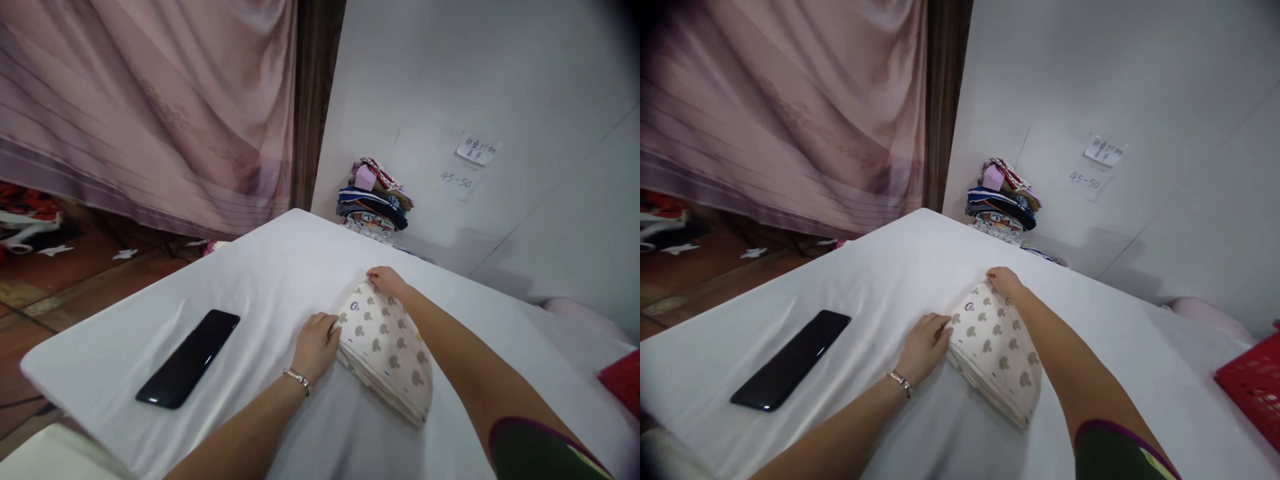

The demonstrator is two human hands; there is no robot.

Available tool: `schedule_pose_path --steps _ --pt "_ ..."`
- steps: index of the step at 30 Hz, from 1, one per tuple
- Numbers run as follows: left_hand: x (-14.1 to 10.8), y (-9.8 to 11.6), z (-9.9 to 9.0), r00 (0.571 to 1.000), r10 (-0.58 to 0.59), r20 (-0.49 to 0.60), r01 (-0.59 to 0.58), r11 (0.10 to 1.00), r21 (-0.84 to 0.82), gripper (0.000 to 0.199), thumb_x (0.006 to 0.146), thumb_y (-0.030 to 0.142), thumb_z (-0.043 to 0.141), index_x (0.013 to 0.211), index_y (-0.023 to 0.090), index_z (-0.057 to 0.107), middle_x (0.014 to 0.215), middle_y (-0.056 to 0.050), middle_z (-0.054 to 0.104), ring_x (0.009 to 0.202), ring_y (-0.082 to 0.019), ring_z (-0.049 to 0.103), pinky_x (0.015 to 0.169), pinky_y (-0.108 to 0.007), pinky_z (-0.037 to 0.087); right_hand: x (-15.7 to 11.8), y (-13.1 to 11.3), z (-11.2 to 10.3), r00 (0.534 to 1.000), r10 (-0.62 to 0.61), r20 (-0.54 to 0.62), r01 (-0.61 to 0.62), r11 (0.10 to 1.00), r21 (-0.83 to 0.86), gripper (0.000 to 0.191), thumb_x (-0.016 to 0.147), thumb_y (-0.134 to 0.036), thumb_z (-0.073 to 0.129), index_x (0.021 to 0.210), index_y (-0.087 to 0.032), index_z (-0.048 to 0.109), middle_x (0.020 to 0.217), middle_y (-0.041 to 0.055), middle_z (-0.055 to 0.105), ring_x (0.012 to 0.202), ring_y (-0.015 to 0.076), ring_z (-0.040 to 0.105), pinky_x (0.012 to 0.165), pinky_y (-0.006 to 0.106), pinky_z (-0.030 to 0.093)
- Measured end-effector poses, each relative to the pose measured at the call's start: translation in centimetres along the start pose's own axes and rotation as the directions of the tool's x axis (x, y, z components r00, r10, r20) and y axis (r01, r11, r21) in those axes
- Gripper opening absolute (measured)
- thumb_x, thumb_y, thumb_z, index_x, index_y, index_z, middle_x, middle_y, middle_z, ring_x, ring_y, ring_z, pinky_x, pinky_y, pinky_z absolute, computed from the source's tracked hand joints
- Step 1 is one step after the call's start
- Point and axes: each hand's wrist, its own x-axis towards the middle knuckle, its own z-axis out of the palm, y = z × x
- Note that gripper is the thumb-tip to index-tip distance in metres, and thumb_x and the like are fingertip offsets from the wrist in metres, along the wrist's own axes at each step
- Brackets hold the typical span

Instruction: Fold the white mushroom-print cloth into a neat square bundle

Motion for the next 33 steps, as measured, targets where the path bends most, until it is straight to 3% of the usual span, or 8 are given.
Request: schedule_pose_path --steps 7,14,21,28,33 --pt "0.05 0.14 0.18 1.0 -0.026 0.011 0.026 1.0 0.0 0.021 0.081 0.019 0.048 0.098 0.021 0.06 0.084 -0.003 0.058 0.085 -0.019 0.052 0.077 -0.034 0.042 -0.22 -0.13 -0.54 0.998 -0.048 0.042 0.051 0.996 -0.078 0.02 0.08 -0.019 0.048 0.091 -0.021 0.065 0.084 0.0027 0.067 0.074 0.0146 0.058 0.066 0.023 0.038" --pt "0.09 -0.35 0.3 0.998 -0.065 0.009 0.065 0.997 -0.043 0.022 0.086 0.029 0.044 0.1 0.021 0.059 0.083 -0.003 0.061 0.082 -0.018 0.054 0.075 -0.034 0.043 -0.11 0.36 -0.48 0.988 -0.13 0.082 0.136 0.987 -0.08 0.027 0.08 -0.016 0.045 0.097 -0.023 0.065 0.098 0.0023 0.067 0.085 0.0163 0.058 0.073 0.024 0.039" --pt "0.14 -0.55 0.5 0.997 -0.079 0.0 0.079 0.994 -0.07 0.021 0.084 0.023 0.045 0.101 0.022 0.059 0.084 -0.003 0.062 0.084 -0.018 0.055 0.078 -0.034 0.044 -0.27 0.71 -0.4 0.985 -0.171 0.025 0.172 0.983 -0.067 0.025 0.083 -0.021 0.043 0.095 -0.02 0.066 0.098 0.0044 0.067 0.088 0.0174 0.057 0.079 0.027 0.04" --pt "0.13 -0.16 0.25 1.0 0.023 -0.004 -0.023 0.998 0.05 0.022 0.084 0.021 0.045 0.101 0.021 0.059 0.085 -0.004 0.062 0.085 -0.02 0.054 0.076 -0.035 0.041 -0.55 0.78 -0.54 0.976 -0.207 0.059 0.209 0.977 -0.029 0.028 0.079 -0.015 0.045 0.096 -0.022 0.066 0.101 0.0013 0.066 0.088 0.0151 0.057 0.078 0.024 0.04" --pt "0.04 0.09 0.02 0.994 0.109 0.0 -0.108 0.984 0.143 0.024 0.086 0.019 0.044 0.105 0.021 0.058 0.087 -0.004 0.062 0.084 -0.02 0.052 0.075 -0.036 0.039 -0.55 0.45 -0.78 0.981 -0.177 0.084 0.181 0.983 -0.042 0.022 0.077 -0.016 0.048 0.089 -0.021 0.065 0.087 0.0016 0.068 0.076 0.0144 0.056 0.067 0.022 0.038"
